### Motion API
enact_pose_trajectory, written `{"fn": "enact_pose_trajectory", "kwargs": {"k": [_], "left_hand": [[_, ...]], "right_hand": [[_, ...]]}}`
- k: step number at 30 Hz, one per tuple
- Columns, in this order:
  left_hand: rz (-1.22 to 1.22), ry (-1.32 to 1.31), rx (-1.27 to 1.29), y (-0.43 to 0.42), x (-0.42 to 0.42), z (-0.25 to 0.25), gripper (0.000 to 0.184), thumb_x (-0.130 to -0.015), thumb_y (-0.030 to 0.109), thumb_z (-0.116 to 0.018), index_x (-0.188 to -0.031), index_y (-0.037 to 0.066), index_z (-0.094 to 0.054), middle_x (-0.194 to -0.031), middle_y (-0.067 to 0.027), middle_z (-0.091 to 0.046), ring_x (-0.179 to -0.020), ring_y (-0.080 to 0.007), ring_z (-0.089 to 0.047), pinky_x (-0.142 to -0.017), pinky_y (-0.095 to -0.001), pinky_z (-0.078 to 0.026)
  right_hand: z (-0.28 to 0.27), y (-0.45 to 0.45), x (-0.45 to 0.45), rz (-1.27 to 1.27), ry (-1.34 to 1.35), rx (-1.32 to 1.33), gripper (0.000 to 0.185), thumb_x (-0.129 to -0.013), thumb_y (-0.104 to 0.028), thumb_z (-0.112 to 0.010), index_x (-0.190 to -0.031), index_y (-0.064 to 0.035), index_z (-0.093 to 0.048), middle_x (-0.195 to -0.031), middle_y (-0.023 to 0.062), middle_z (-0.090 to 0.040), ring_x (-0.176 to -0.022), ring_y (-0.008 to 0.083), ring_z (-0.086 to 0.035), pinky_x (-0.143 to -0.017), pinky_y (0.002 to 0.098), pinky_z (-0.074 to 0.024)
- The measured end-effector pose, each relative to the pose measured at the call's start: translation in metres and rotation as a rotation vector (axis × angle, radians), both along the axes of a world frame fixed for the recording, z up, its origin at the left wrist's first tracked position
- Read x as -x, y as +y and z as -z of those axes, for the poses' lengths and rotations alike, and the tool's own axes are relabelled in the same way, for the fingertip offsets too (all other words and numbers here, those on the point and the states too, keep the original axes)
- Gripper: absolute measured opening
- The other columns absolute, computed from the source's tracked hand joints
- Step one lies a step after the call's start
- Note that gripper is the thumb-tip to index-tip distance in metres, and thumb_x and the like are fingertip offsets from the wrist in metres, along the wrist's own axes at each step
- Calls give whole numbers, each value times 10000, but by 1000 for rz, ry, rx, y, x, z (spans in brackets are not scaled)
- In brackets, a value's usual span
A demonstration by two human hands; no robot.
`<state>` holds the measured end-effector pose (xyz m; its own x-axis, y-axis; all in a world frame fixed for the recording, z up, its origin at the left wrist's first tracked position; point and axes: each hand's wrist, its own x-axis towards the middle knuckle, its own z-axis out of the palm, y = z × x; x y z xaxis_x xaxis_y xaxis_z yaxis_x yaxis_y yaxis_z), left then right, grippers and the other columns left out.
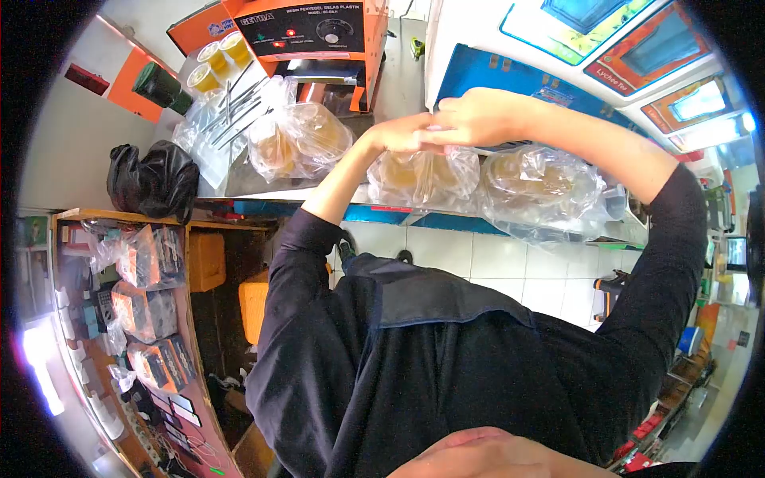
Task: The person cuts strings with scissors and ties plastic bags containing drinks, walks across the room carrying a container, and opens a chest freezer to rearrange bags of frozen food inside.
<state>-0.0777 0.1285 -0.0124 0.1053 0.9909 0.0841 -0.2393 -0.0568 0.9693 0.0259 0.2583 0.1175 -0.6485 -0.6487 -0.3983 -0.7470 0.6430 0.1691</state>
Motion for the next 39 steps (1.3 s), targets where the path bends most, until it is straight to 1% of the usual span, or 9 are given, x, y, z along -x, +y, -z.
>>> {"fn": "enact_pose_trajectory", "kwargs": {"k": [1,4,7,12,19,21,24,32,39], "left_hand": [[-3,572,74,3,6,-11,556,-677,263,-727,-1109,-21,-523,-1023,-104,-597,-971,-171,-545,-814,-301,-448],[-171,721,-9,-9,-7,-27,576,-637,297,-751,-1073,-24,-553,-1036,-142,-611,-971,-226,-573,-856,-321,-427],[-360,665,-71,-8,-19,-11,567,-608,290,-785,-1025,-27,-569,-1018,-160,-616,-955,-220,-579,-839,-328,-432],[-997,903,-190,-27,-40,9,435,-617,270,-785,-939,21,-630,-939,-142,-645,-964,-236,-595,-855,-350,-432],[-560,425,-198,-22,-13,24,216,-759,174,-658,-925,35,-653,-944,-102,-644,-921,-197,-583,-851,-329,-412],[-440,328,-39,-21,-5,1,212,-764,145,-642,-925,6,-639,-908,-77,-643,-910,-138,-560,-840,-284,-410],[-155,440,139,-9,15,2,195,-784,69,-551,-936,-25,-631,-1005,-55,-599,-861,-183,-567,-789,-257,-430],[-56,542,-219,-1,19,11,278,-785,145,-540,-1026,14,-587,-1092,-112,-470,-1125,-252,-348,-973,-341,-263],[-1009,1148,-254,-29,-58,-9,307,-613,167,-705,-887,81,-596,-902,-109,-578,-937,-291,-521,-851,-419,-355]], "right_hand": [[8,3,4,0,1,-8,541,-664,-192,-659,-1178,-129,-503,-1049,148,-565,-949,312,-568,-614,370,-506],[21,0,12,-193,107,21,286,-688,-175,-606,-936,-32,-603,-820,167,-627,-758,323,-620,-496,395,-483],[11,-21,8,483,-9,180,158,-649,-128,-573,-679,13,-638,-620,202,-597,-634,316,-620,-584,420,-492],[20,-15,28,976,-281,249,152,-683,-108,-547,-725,-3,-649,-649,176,-616,-633,286,-625,-530,386,-462],[5,0,5,1528,-1183,1052,387,-878,-289,-414,-997,46,-568,-1002,140,-619,-767,201,-615,-572,265,-468],[1,9,-3,1201,-1267,1409,420,-906,-337,-379,-1123,-9,-528,-1122,136,-569,-806,191,-606,-615,265,-472],[5,13,-13,-16,174,475,375,-822,-206,-496,-1187,-126,-530,-1101,114,-569,-892,199,-547,-659,318,-449],[35,12,-4,-230,473,211,167,-763,-199,-539,-645,-81,-552,-674,39,-584,-745,174,-511,-664,291,-364],[46,15,6,1414,-835,983,115,-732,-172,-546,-642,-110,-581,-548,-15,-505,-474,83,-461,-379,272,-329]]}}
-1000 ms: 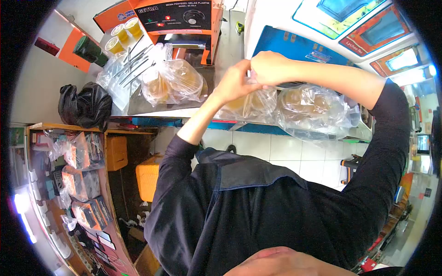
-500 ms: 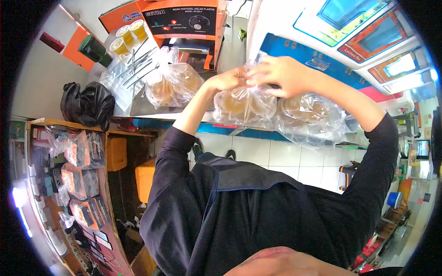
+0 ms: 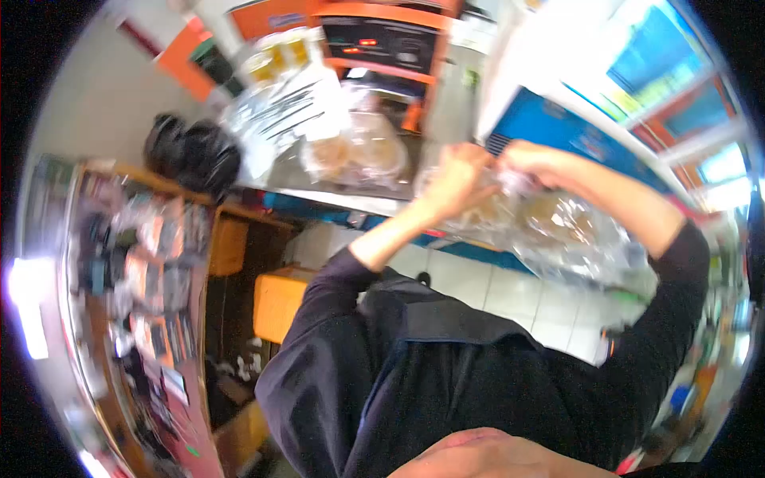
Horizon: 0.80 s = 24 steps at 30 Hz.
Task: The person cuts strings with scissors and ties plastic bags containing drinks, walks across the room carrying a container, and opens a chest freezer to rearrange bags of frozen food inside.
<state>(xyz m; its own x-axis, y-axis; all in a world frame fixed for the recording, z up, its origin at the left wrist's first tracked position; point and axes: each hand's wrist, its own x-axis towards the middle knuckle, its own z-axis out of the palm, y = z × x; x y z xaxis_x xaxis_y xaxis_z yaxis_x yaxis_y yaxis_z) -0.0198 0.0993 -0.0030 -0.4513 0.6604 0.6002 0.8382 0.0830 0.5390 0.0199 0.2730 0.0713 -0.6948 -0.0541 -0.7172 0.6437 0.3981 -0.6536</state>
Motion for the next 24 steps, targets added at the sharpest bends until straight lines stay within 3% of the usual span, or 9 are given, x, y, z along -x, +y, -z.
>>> {"fn": "enact_pose_trajectory", "kwargs": {"k": [3,6,9,11,12,16,17,20,24], "left_hand": [[-31,90,-74,5,9,11,250,-538,63,-654,-784,63,-608,-781,-98,-589,-845,-269,-562,-810,-396,-376],[97,-102,-34,5,18,5,207,-567,131,-665,-749,44,-616,-707,-145,-580,-724,-322,-574,-716,-413,-417],[214,-233,132,7,39,-17,238,-591,203,-683,-752,35,-634,-718,-172,-605,-722,-344,-593,-694,-425,-444],[303,-159,448,17,53,-28,275,-602,271,-707,-765,55,-662,-772,-173,-634,-778,-336,-616,-678,-425,-480],[343,-108,528,22,56,-35,277,-599,268,-710,-777,61,-667,-770,-162,-640,-772,-324,-622,-665,-419,-484],[497,187,764,51,49,-48,217,-627,203,-681,-792,63,-677,-799,-125,-655,-781,-284,-635,-631,-409,-492],[501,273,800,55,46,-51,196,-639,182,-668,-793,62,-678,-812,-122,-656,-796,-278,-635,-628,-407,-491],[529,366,700,60,38,-50,162,-660,150,-632,-790,68,-682,-820,-103,-656,-801,-259,-624,-556,-423,-438],[556,458,596,59,22,-34,134,-666,163,-627,-768,95,-679,-812,-102,-656,-744,-238,-627,-607,-421,-416]], "right_hand": [[-9,-17,-3,321,-127,112,178,-810,-185,-458,-732,-95,-590,-551,12,-519,-404,101,-431,-314,220,-267],[-41,-31,-12,419,-238,191,417,-889,-353,-360,-911,2,-576,-703,123,-634,-378,94,-444,-311,194,-263],[-72,-46,-41,132,-118,277,558,-881,-433,-335,-873,57,-601,-706,180,-646,-339,98,-465,-306,181,-304],[-64,-59,-69,-293,133,361,418,-876,-329,-462,-803,43,-638,-676,164,-646,-354,87,-475,-321,192,-343],[-66,-86,-68,-411,-23,35,302,-861,-252,-502,-806,2,-654,-689,109,-658,-421,103,-520,-402,238,-414],[70,-189,-26,-780,522,-252,225,-831,-197,-493,-809,-29,-641,-665,147,-610,-631,261,-597,-594,377,-454],[113,-227,-6,-654,668,-113,251,-820,-214,-473,-862,-16,-621,-742,223,-595,-716,402,-573,-691,457,-453],[237,-320,66,-466,1225,-64,356,-847,-241,-460,-1121,-42,-570,-1193,192,-512,-1024,341,-539,-877,414,-433],[169,-393,233,-75,1065,-205,270,-886,-182,-390,-943,-7,-589,-963,183,-569,-920,340,-540,-773,402,-448]]}}
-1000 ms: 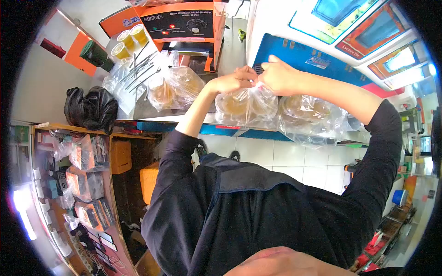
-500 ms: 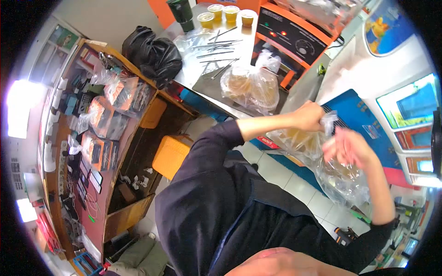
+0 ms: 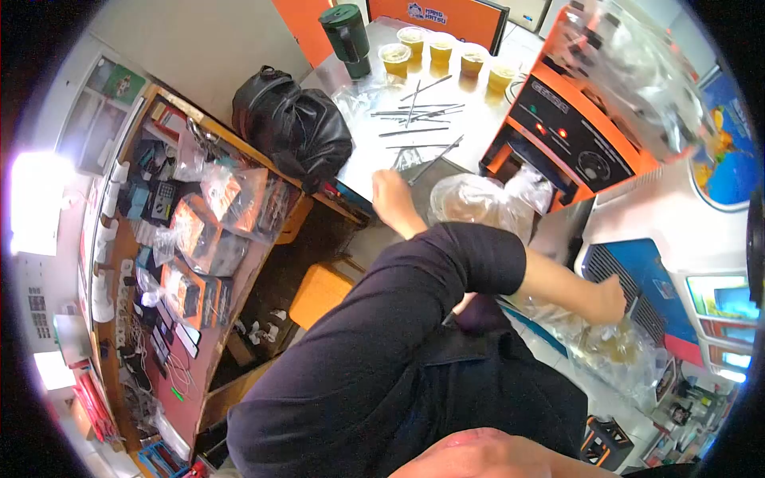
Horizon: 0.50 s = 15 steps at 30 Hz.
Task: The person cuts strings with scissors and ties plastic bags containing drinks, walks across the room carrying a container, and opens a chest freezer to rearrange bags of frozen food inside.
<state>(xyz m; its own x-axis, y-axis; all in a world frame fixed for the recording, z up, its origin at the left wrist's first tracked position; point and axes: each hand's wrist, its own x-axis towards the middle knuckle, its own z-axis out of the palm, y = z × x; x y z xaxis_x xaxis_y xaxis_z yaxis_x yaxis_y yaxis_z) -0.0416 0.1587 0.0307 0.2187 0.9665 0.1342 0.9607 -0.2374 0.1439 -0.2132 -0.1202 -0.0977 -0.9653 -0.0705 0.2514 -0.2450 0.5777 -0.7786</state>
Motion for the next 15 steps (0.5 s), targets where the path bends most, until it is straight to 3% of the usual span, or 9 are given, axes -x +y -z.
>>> {"fn": "enact_pose_trajectory", "kwargs": {"k": [1,4,6,7,9,10,12,15], "left_hand": [[14,4,-40,-2,0,1,120,-659,163,-624,-751,110,-680,-796,-83,-654,-736,-232,-621,-579,-415,-393],[28,-56,-119,0,8,14,97,-640,169,-625,-713,128,-673,-760,-59,-647,-714,-224,-612,-548,-401,-364],[20,-161,-200,-1,12,21,84,-613,184,-634,-675,131,-658,-713,-49,-632,-687,-224,-609,-543,-393,-350],[30,-164,-188,-4,14,21,84,-613,184,-634,-675,131,-658,-713,-49,-632,-687,-224,-609,-543,-393,-350],[96,-176,-148,-7,17,13,66,-625,152,-618,-657,105,-651,-687,-89,-631,-658,-239,-603,-599,-407,-380],[109,-185,-142,-4,15,19,66,-625,152,-618,-657,105,-651,-687,-89,-631,-658,-239,-603,-599,-407,-380],[69,-135,-247,2,7,30,92,-606,184,-632,-674,129,-661,-725,-65,-637,-682,-228,-604,-552,-398,-349],[101,-164,-180,3,7,31,95,-605,179,-629,-670,118,-663,-725,-78,-636,-677,-232,-598,-555,-406,-349]], "right_hand": [[6,-4,36,144,32,130,261,-875,-173,-397,-895,0,-591,-921,187,-566,-878,338,-549,-742,405,-454],[38,1,115,347,145,17,214,-824,-149,-477,-883,15,-601,-881,211,-574,-808,342,-577,-703,412,-469],[45,3,131,461,-180,-111,168,-774,-117,-549,-825,29,-614,-833,210,-588,-800,341,-592,-715,405,-481],[44,1,136,471,-185,-100,168,-774,-117,-549,-825,29,-614,-833,210,-588,-800,341,-592,-715,405,-481],[46,-1,142,583,-237,-109,188,-714,-152,-677,-781,19,-642,-849,207,-617,-823,357,-609,-726,418,-493],[48,1,147,564,-234,-145,119,-742,-98,-589,-738,10,-639,-813,193,-614,-785,342,-620,-681,399,-515],[50,7,156,576,-298,-162,128,-761,-98,-567,-740,6,-638,-817,195,-621,-787,343,-624,-670,397,-516],[45,16,160,589,-417,-148,161,-794,-94,-521,-739,3,-637,-829,197,-633,-803,340,-629,-657,401,-517]]}}
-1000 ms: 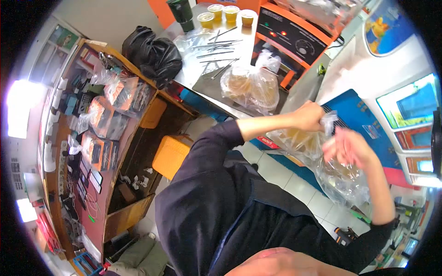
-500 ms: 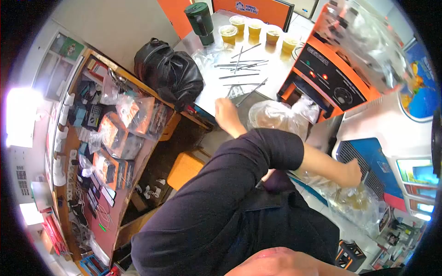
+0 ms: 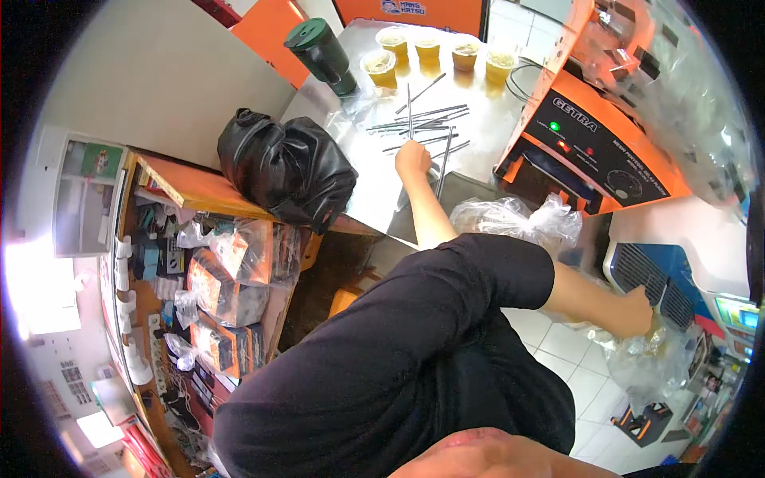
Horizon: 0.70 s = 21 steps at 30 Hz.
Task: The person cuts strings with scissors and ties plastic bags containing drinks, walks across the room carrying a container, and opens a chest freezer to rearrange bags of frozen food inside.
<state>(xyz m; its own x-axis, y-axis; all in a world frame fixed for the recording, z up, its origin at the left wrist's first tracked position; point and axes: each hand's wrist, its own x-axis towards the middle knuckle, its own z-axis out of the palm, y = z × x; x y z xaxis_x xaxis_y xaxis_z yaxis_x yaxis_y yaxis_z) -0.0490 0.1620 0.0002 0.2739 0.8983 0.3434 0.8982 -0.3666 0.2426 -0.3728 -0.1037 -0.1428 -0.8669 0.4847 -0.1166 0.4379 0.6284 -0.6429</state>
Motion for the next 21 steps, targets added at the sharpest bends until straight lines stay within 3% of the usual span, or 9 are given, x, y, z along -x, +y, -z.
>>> {"fn": "enact_pose_trajectory", "kwargs": {"k": [5,8,10,14,16,19,21], "left_hand": [[-22,-30,-110,-4,-2,1,37,-603,155,-618,-606,128,-643,-625,-80,-606,-622,-238,-578,-596,-414,-364],[-57,12,-135,-7,0,-1,36,-609,155,-616,-613,133,-644,-634,-78,-611,-629,-238,-581,-596,-410,-364],[-60,12,-133,-8,0,-2,38,-610,157,-616,-617,135,-647,-643,-77,-615,-635,-239,-585,-597,-408,-365],[-23,-31,-27,-4,7,-5,57,-614,161,-620,-641,125,-654,-678,-78,-626,-652,-244,-597,-593,-410,-373],[-8,-42,3,-4,8,-7,59,-612,163,-624,-641,120,-653,-684,-78,-627,-652,-242,-599,-590,-409,-376],[1,-51,30,2,8,-10,71,-602,164,-636,-651,116,-653,-693,-76,-631,-654,-244,-600,-571,-407,-381],[83,31,156,10,4,-9,160,-638,193,-644,-774,112,-663,-801,-83,-639,-728,-256,-604,-536,-412,-376]], "right_hand": [[-3,0,6,104,1,63,150,-770,-110,-547,-773,-1,-651,-863,198,-640,-848,344,-627,-688,413,-511],[11,-9,25,48,-67,-74,161,-778,-110,-526,-811,-15,-652,-854,169,-651,-814,321,-642,-667,412,-515],[10,-12,29,-156,-137,-142,180,-785,-104,-509,-867,-19,-645,-821,140,-661,-768,312,-651,-658,420,-516],[-10,1,16,-85,-142,-74,224,-822,-125,-469,-913,-21,-645,-967,161,-616,-886,305,-620,-712,395,-510],[-32,12,1,-73,-146,5,217,-779,-141,-526,-932,-40,-641,-1046,190,-561,-950,348,-582,-752,427,-497],[-50,16,-22,-79,-83,-39,197,-771,-148,-535,-885,-34,-648,-941,178,-609,-879,322,-610,-733,394,-500],[-58,18,-38,-246,98,59,195,-757,-169,-569,-846,-16,-652,-779,156,-639,-761,283,-635,-686,360,-498]]}}
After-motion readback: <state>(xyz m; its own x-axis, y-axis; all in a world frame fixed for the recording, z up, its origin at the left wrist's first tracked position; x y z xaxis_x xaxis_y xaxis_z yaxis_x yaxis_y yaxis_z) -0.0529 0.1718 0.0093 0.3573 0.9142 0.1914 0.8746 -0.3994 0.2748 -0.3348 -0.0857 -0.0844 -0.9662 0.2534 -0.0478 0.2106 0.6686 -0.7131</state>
